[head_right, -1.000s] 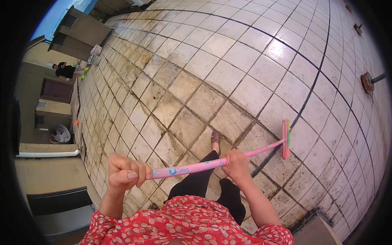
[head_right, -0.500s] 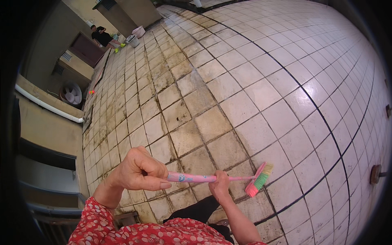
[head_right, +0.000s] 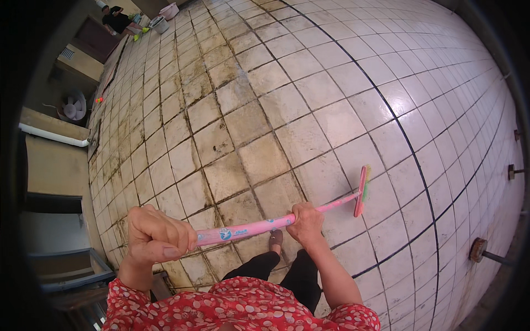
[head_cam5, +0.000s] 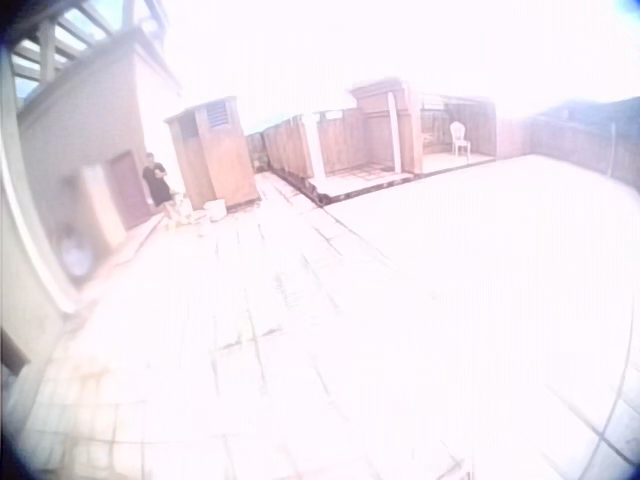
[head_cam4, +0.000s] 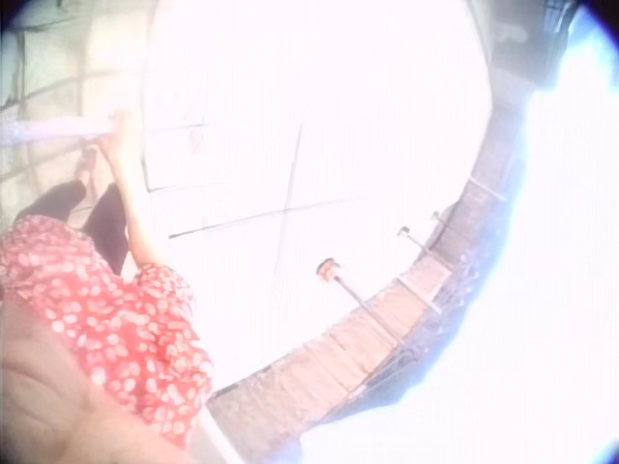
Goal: The person cleans a tiled floor using a red squeegee and a pink broom. They move a pink bucket with a strainer to pour water onto the floor, then use the broom to scrub the tiles and the squeegee to push the water toward a drain.
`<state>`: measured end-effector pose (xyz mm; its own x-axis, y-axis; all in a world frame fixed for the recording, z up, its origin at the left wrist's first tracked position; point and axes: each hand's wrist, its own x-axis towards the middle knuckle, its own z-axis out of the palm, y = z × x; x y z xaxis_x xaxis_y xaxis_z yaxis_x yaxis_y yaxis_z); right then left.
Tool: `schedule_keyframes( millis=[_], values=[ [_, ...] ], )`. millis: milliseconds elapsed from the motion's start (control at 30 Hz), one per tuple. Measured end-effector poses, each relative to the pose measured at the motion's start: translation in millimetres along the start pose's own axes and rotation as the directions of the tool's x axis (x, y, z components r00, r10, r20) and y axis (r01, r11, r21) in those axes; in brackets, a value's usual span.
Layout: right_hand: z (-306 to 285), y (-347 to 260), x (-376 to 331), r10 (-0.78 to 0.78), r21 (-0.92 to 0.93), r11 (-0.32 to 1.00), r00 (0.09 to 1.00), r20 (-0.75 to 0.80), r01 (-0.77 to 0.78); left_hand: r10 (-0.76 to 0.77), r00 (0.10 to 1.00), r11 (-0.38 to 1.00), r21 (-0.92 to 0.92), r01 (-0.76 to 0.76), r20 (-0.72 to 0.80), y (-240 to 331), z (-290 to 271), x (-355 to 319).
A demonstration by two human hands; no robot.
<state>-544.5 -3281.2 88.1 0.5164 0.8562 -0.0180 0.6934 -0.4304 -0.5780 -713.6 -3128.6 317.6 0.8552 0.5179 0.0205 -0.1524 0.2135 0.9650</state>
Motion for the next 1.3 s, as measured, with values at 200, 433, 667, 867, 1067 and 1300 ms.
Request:
schedule_keyframes(
  millis=[200, 433, 667, 867, 1067, 1300],
  values=[
    [42, 113, -38, 0.103, 0.093, 0.99, 0.992, 0.077, -0.11, -0.402, 0.909, 0.879, 0.325, 0.349, 0.112, -76, 29, 50],
    [51, 49, 231, -0.167, 0.485, 0.817, 0.933, -0.319, 0.312, -0.045, 0.965, 0.648, 0.743, -0.167, 0.257, 0, 69, 184],
    [-7, 50, 314, -0.42, 0.362, 0.76, 0.833, -0.36, 0.539, 0.211, 0.955, 0.721, 0.626, -0.296, 0.209, 1, 70, 201],
    [-47, 83, 256, -0.25, 0.07, 0.968, 0.957, 0.148, 0.242, -0.065, 0.963, 0.971, 0.205, 0.121, -0.26, 12, -7, 221],
    [21, 92, 305, -0.196, 0.077, 0.98, 0.933, 0.302, 0.181, -0.292, 0.94, 0.907, 0.262, 0.331, -0.179, -20, -92, 290],
    [90, -19, 546, -0.372, 0.382, 0.847, 0.925, -0.074, 0.371, 0.202, 0.975, 0.707, 0.676, -0.208, 0.088, 46, -161, 405]
  ],
)
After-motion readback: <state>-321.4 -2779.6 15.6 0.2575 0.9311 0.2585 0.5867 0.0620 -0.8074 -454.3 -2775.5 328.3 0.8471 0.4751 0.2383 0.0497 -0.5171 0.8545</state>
